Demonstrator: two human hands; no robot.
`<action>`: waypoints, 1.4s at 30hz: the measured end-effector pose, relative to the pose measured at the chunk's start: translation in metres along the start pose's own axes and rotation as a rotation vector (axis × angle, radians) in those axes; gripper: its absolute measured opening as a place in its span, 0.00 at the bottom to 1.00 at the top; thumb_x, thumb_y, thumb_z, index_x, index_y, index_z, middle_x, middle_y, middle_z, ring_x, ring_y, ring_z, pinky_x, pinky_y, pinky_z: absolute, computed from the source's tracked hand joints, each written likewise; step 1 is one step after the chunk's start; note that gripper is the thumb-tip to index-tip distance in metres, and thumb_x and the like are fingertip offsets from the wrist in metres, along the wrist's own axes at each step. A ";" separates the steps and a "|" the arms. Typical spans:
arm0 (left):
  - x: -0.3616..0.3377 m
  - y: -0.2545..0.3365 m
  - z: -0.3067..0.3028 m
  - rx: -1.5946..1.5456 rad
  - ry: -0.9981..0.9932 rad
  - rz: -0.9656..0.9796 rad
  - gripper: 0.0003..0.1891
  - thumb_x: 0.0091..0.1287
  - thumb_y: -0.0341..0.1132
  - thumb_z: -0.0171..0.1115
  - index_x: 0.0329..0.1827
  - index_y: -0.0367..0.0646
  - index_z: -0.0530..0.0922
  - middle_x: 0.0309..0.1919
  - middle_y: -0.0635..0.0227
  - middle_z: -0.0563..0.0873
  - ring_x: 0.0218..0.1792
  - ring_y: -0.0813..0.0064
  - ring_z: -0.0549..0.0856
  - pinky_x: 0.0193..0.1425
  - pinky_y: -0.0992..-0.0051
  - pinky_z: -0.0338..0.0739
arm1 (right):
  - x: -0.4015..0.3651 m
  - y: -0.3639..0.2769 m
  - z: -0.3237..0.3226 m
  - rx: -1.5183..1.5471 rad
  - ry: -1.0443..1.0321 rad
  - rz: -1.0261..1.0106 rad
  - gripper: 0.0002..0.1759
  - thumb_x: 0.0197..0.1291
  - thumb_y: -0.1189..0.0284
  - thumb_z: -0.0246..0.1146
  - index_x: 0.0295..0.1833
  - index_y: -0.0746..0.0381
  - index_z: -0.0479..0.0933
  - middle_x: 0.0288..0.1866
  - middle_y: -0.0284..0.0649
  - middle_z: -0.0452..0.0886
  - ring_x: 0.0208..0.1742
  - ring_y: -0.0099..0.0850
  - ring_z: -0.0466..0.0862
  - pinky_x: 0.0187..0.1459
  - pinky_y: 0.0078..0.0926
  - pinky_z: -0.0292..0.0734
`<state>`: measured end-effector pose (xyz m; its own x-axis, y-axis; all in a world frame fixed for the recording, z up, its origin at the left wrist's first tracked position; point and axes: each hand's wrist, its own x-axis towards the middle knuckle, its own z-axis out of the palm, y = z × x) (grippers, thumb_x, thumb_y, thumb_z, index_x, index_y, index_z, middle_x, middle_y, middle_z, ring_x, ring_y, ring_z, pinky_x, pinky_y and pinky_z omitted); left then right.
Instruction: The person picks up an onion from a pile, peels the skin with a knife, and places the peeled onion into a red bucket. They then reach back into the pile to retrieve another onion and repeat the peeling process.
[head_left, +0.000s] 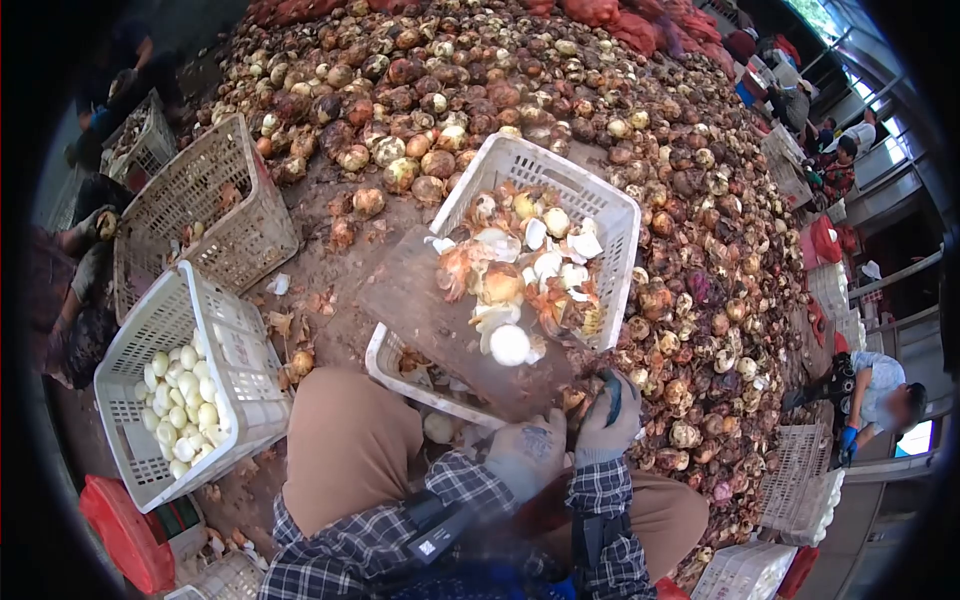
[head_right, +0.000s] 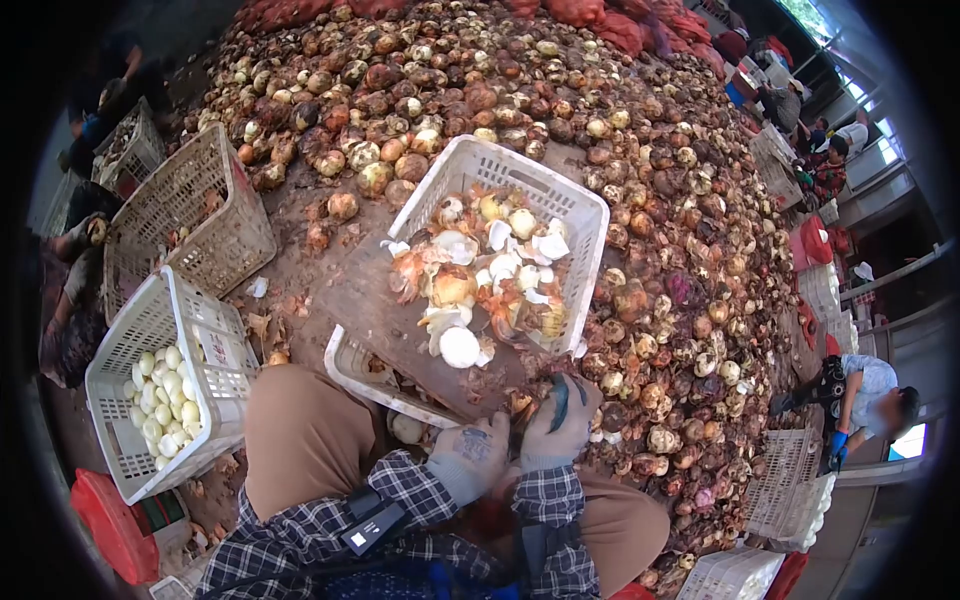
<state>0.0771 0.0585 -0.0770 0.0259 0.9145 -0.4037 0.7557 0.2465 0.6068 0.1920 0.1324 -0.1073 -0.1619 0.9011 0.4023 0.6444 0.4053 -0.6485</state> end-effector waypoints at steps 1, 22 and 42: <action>0.000 0.000 0.000 0.003 0.002 0.004 0.20 0.65 0.40 0.56 0.53 0.34 0.69 0.42 0.51 0.86 0.43 0.55 0.87 0.46 0.63 0.81 | -0.002 0.000 -0.001 0.002 -0.001 -0.004 0.17 0.58 0.77 0.55 0.53 0.68 0.75 0.51 0.56 0.74 0.55 0.54 0.75 0.58 0.43 0.71; -0.014 -0.006 -0.011 -0.148 -0.003 -0.024 0.24 0.65 0.47 0.58 0.55 0.37 0.68 0.43 0.49 0.84 0.46 0.53 0.85 0.50 0.60 0.79 | 0.002 0.034 -0.003 0.501 -0.038 0.290 0.21 0.72 0.65 0.45 0.50 0.70 0.79 0.46 0.44 0.82 0.48 0.32 0.80 0.54 0.29 0.72; -0.006 -0.002 -0.002 -0.047 -0.007 0.066 0.27 0.64 0.50 0.58 0.55 0.35 0.67 0.42 0.49 0.84 0.43 0.54 0.87 0.46 0.61 0.81 | 0.000 0.009 -0.003 0.066 -0.001 0.096 0.18 0.67 0.68 0.50 0.52 0.69 0.76 0.51 0.51 0.77 0.53 0.46 0.78 0.58 0.40 0.71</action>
<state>0.0741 0.0528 -0.0749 0.0790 0.9270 -0.3667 0.7208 0.2010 0.6634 0.2001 0.1355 -0.1106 -0.1029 0.9363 0.3359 0.6065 0.3267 -0.7249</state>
